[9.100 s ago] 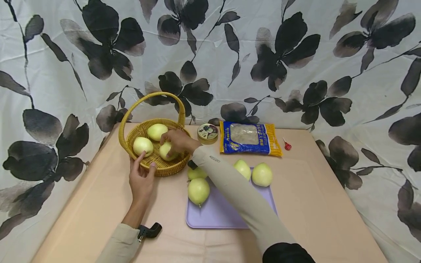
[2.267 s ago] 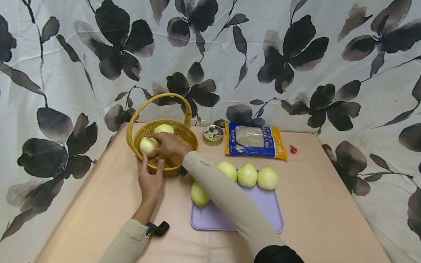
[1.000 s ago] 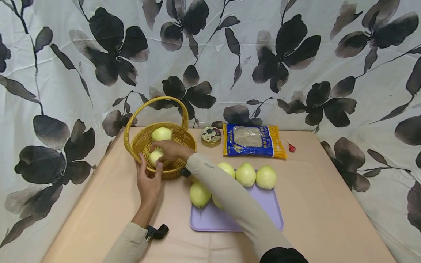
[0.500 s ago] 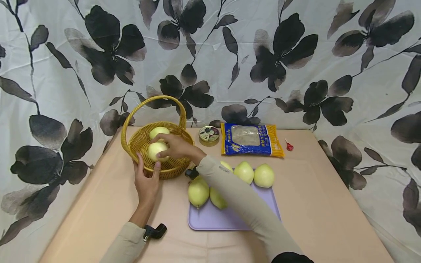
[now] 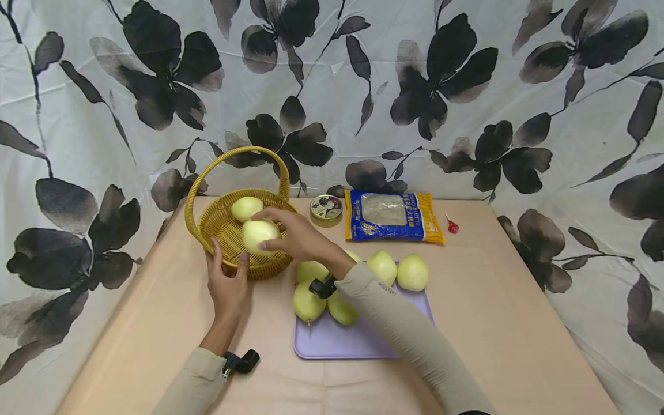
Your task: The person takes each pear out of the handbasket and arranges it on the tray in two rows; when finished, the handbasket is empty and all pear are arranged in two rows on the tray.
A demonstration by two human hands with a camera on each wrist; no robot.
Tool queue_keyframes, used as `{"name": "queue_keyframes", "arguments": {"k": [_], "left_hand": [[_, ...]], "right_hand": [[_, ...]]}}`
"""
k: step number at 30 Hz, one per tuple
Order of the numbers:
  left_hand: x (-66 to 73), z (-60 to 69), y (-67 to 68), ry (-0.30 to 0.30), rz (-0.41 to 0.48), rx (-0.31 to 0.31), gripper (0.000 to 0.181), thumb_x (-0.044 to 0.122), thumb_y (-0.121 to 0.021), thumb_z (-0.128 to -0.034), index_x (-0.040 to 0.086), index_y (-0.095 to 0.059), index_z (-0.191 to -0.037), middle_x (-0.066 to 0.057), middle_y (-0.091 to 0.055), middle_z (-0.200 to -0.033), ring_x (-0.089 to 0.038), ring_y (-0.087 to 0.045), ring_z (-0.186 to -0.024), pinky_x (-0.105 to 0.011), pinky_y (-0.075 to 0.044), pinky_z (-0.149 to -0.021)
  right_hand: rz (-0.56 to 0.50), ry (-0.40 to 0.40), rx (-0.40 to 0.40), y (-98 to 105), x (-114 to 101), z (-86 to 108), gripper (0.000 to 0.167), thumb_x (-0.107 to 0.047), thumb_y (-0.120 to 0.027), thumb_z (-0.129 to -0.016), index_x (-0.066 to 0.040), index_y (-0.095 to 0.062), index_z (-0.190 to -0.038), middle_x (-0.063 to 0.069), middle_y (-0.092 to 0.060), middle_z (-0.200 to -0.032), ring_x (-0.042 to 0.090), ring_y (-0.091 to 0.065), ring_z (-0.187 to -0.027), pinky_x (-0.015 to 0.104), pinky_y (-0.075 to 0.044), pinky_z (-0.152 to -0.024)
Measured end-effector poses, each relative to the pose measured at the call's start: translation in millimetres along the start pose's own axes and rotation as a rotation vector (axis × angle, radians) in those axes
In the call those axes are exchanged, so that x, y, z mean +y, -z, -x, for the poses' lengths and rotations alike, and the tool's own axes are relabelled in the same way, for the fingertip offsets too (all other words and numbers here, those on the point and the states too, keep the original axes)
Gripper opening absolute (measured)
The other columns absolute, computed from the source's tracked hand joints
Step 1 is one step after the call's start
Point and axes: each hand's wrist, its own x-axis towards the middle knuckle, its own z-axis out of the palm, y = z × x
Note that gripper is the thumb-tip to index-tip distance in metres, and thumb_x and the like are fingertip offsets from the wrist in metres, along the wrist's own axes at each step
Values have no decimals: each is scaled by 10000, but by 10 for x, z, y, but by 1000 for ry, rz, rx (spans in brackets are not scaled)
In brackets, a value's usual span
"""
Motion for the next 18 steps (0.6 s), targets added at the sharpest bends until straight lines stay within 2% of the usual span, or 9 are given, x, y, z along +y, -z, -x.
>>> {"name": "queue_keyframes", "arguments": {"k": [4, 6, 11, 18], "left_hand": [[8, -3, 3, -13, 5, 1, 852, 406, -661, -1049, 469, -87, -1676, 38, 99, -1793, -263, -195, -1642, -531, -351, -1275], [4, -7, -1, -13, 8, 4, 851, 384, -661, -1054, 465, -87, -1677, 35, 97, -1793, -266, -187, -1644, -537, -347, -1275], [-9, -12, -4, -3, -6, 13, 834, 428, -657, -1050, 492, -99, -1667, 49, 88, -1790, -231, -102, -1655, -514, -316, -1298], [-36, -22, -12, -3, 11, 14, 826, 446, -661, -1045, 520, -106, -1653, 75, 89, -1786, -162, -64, -1653, -477, -290, -1314]], "right_hand": [[-15, -11, 36, 38, -27, 236, 564, -187, -804, -962, -200, -587, -1482, 16, -611, -1497, 237, -601, -1330, 455, -547, -1098], [-36, -19, 58, 54, -35, 364, 571, -165, -810, -955, -195, -592, -1481, 33, -601, -1508, 243, -615, -1295, 433, -580, -1053], [-85, -71, 110, 100, -36, 696, 574, -154, -821, -945, -226, -606, -1472, 35, -570, -1529, 280, -633, -1278, 351, -628, -959], [-65, -117, 195, 164, 14, 1105, 556, -173, -827, -941, -260, -625, -1452, 10, -609, -1466, 229, -618, -1287, 402, -614, -1007]]}}
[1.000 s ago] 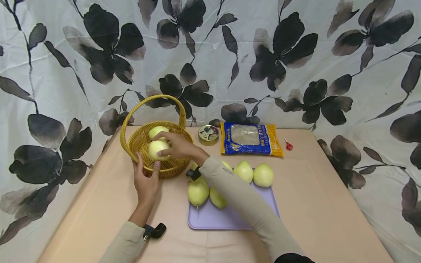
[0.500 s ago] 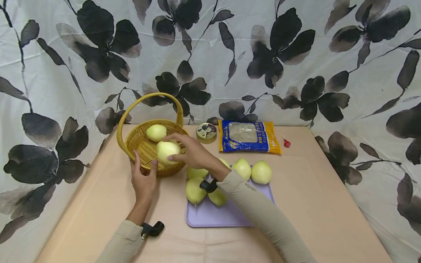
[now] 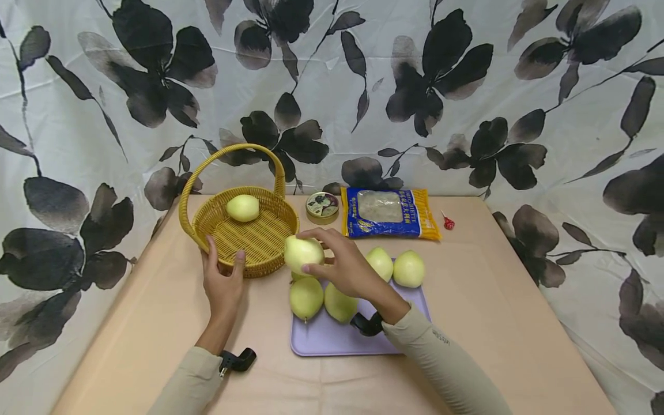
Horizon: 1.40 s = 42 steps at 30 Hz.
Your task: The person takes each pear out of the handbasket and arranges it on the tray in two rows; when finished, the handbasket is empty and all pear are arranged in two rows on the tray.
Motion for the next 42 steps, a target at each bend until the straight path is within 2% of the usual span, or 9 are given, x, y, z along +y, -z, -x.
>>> {"name": "queue_keyframes", "arguments": {"k": [4, 10, 16, 21, 28, 36, 42], "left_hand": [[0, 1, 0, -3, 5, -6, 834, 404, -666, -1051, 503, -105, -1659, 61, 94, -1788, -184, -77, -1657, -492, -301, -1307], [17, 9, 9, -9, 10, -4, 841, 407, -677, -1044, 462, -123, -1674, 19, 91, -1790, -217, -83, -1653, -514, -306, -1301], [33, 17, 17, -12, 30, -8, 838, 415, -676, -1043, 444, -130, -1678, 17, 93, -1786, -226, -73, -1649, -546, -314, -1292], [39, 12, 11, -4, 24, -10, 822, 436, -668, -1042, 459, -141, -1673, 33, 80, -1791, -217, -106, -1650, -525, -343, -1280], [43, 20, 8, 10, 8, 6, 807, 458, -663, -1041, 480, -152, -1665, 25, 76, -1793, -214, -65, -1658, -504, -297, -1309], [23, 14, -8, 17, 4, -1, 801, 468, -660, -1039, 503, -151, -1656, 47, 80, -1791, -195, -89, -1652, -484, -295, -1313], [33, 6, -6, 20, 8, 2, 790, 468, -651, -1044, 504, -152, -1655, 73, 82, -1787, -194, -143, -1646, -487, -309, -1306]], "right_hand": [[-29, -53, 37, 60, 49, 210, 548, -165, -828, -939, -274, -635, -1439, -8, -624, -1404, 185, -602, -1296, 380, -615, -1020], [-26, -89, 117, 111, 135, 504, 549, -159, -826, -935, -272, -634, -1437, 5, -589, -1471, 224, -567, -1380, 376, -624, -998], [23, -107, 205, 151, 215, 736, 563, -171, -846, -922, -299, -642, -1431, -3, -634, -1407, 258, -607, -1273, 446, -629, -982], [12, -146, 264, 178, 287, 915, 579, -148, -867, -896, -285, -655, -1418, 28, -641, -1392, 296, -653, -1220, 431, -631, -971], [-43, -243, 314, 170, 416, 1111, 586, -110, -870, -885, -281, -669, -1408, 83, -615, -1432, 307, -646, -1221, 348, -639, -950], [-44, -309, 402, 155, 516, 1334, 614, -88, -884, -866, -300, -670, -1401, 96, -619, -1411, 339, -648, -1245, 360, -645, -943], [-78, -358, 410, 68, 582, 1433, 604, -92, -876, -877, -296, -666, -1405, 77, -604, -1469, 352, -635, -1282, 374, -639, -964]]}}
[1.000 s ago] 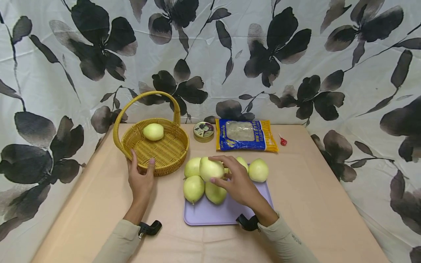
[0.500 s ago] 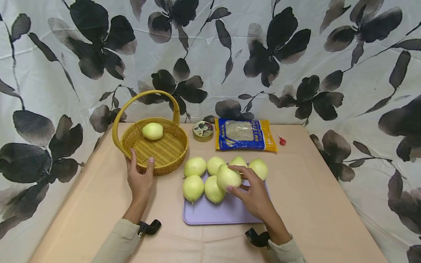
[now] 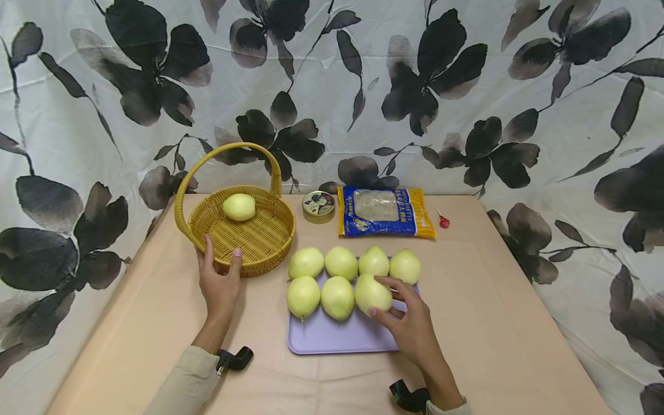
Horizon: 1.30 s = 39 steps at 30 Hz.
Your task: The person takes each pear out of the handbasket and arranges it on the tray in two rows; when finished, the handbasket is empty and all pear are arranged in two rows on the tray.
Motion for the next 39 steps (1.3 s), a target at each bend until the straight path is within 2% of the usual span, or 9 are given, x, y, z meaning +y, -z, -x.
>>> {"name": "queue_keyframes", "arguments": {"k": [7, 16, 21, 27, 35, 39], "left_hand": [[-6, -3, 1, -1, -3, 3, 786, 480, -656, -1038, 497, -173, -1657, 70, 71, -1791, -192, -124, -1651, -487, -298, -1312], [-18, -3, 0, 4, 3, 1, 779, 471, -659, -1039, 490, -190, -1660, 68, 72, -1793, -182, -115, -1652, -484, -294, -1314], [-12, 0, 3, -3, 10, 2, 777, 464, -661, -1040, 480, -196, -1662, 65, 75, -1792, -179, -83, -1655, -482, -268, -1325], [-15, -3, 10, -7, 3, 6, 772, 469, -661, -1039, 481, -206, -1662, 61, 65, -1794, -177, -63, -1657, -481, -257, -1329], [-30, 1, 8, -2, -5, 3, 769, 484, -653, -1039, 453, -216, -1671, 47, 62, -1793, -177, -51, -1656, -470, -250, -1333], [-27, 5, 8, -2, 3, 3, 765, 477, -655, -1040, 450, -222, -1670, 46, 63, -1793, -174, -56, -1655, -471, -252, -1332]], "right_hand": [[22, -1, 46, -97, 147, 28, 634, -37, -893, -837, -258, -682, -1392, 71, -621, -1473, 364, -641, -1281, 373, -634, -968], [11, -32, 44, -142, 274, 18, 667, -36, -901, -826, -233, -668, -1419, 100, -607, -1495, 363, -628, -1299, 321, -622, -974], [37, -43, 49, -107, 262, 21, 702, -82, -936, -798, -222, -660, -1429, 98, -613, -1484, 364, -642, -1306, 379, -624, -997], [113, 0, 74, -24, 157, 18, 696, -110, -943, -797, -208, -666, -1428, 81, -634, -1472, 408, -615, -1359, 494, -601, -1042], [206, 122, 85, 60, -96, -123, 686, -139, -945, -801, -195, -665, -1425, 109, -635, -1438, 357, -606, -1372, 519, -580, -1068], [197, 195, 58, 62, -302, -229, 689, -166, -944, -809, -238, -658, -1432, 74, -634, -1438, 334, -597, -1371, 546, -561, -1091]]}}
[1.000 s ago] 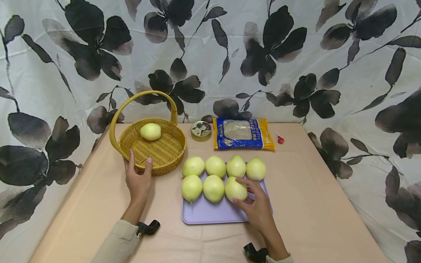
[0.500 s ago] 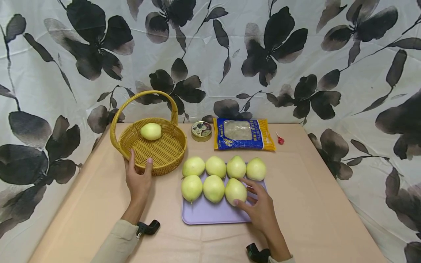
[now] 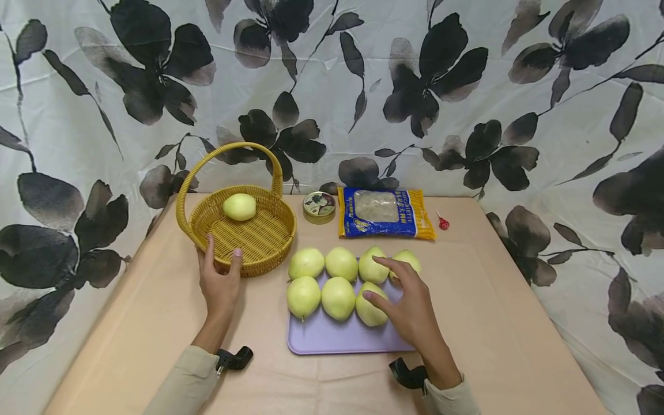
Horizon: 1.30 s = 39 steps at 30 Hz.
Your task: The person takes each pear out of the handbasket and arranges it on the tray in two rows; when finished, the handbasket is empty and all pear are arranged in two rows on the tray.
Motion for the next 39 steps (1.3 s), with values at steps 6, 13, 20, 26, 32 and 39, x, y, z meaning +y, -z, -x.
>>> {"name": "queue_keyframes", "arguments": {"k": [6, 13, 20, 26, 32, 39], "left_hand": [[-4, -12, 3, 5, 4, -2, 759, 474, -654, -1041, 463, -222, -1666, 53, 70, -1793, -182, -71, -1654, -482, -271, -1324], [-13, -12, -3, 7, 18, -10, 751, 463, -659, -1040, 486, -228, -1655, 55, 76, -1793, -202, -94, -1654, -509, -312, -1305], [8, -13, 6, -4, 7, -6, 759, 470, -650, -1044, 462, -219, -1668, 64, 76, -1792, -179, -63, -1659, -484, -270, -1324], [-25, -15, -10, 4, 2, -5, 750, 471, -646, -1045, 461, -228, -1668, 51, 75, -1794, -193, -94, -1655, -498, -301, -1312], [-33, -8, -7, 4, 1, -4, 744, 477, -641, -1046, 481, -222, -1661, 60, 74, -1794, -202, -121, -1651, -516, -325, -1299], [-12, -10, -2, -3, 4, -11, 750, 476, -636, -1050, 464, -211, -1668, 58, 87, -1793, -208, -124, -1652, -507, -316, -1303]], "right_hand": [[-44, 86, -35, -14, -310, -245, 690, -185, -931, -831, -272, -644, -1452, 6, -628, -1452, 274, -582, -1380, 564, -534, -1118], [-44, 188, -62, -117, -590, -541, 687, -231, -931, -836, -237, -644, -1459, 25, -638, -1449, 252, -594, -1365, 494, -527, -1145], [-56, 261, -93, -258, -835, -809, 672, -269, -919, -851, -240, -642, -1463, -5, -634, -1471, 230, -588, -1360, 499, -530, -1100], [-33, 346, -128, -434, -1055, -1022, 671, -294, -912, -860, -239, -637, -1470, -7, -646, -1470, 204, -588, -1352, 466, -543, -1069], [37, 372, -165, -674, -1213, -1257, 659, -338, -901, -869, -242, -638, -1465, -6, -649, -1485, 216, -550, -1429, 508, -442, -1190], [27, 387, -229, -992, -1271, -1549, 651, -328, -886, -888, -191, -629, -1471, -4, -666, -1463, 197, -590, -1371, 423, -510, -1118]]}}
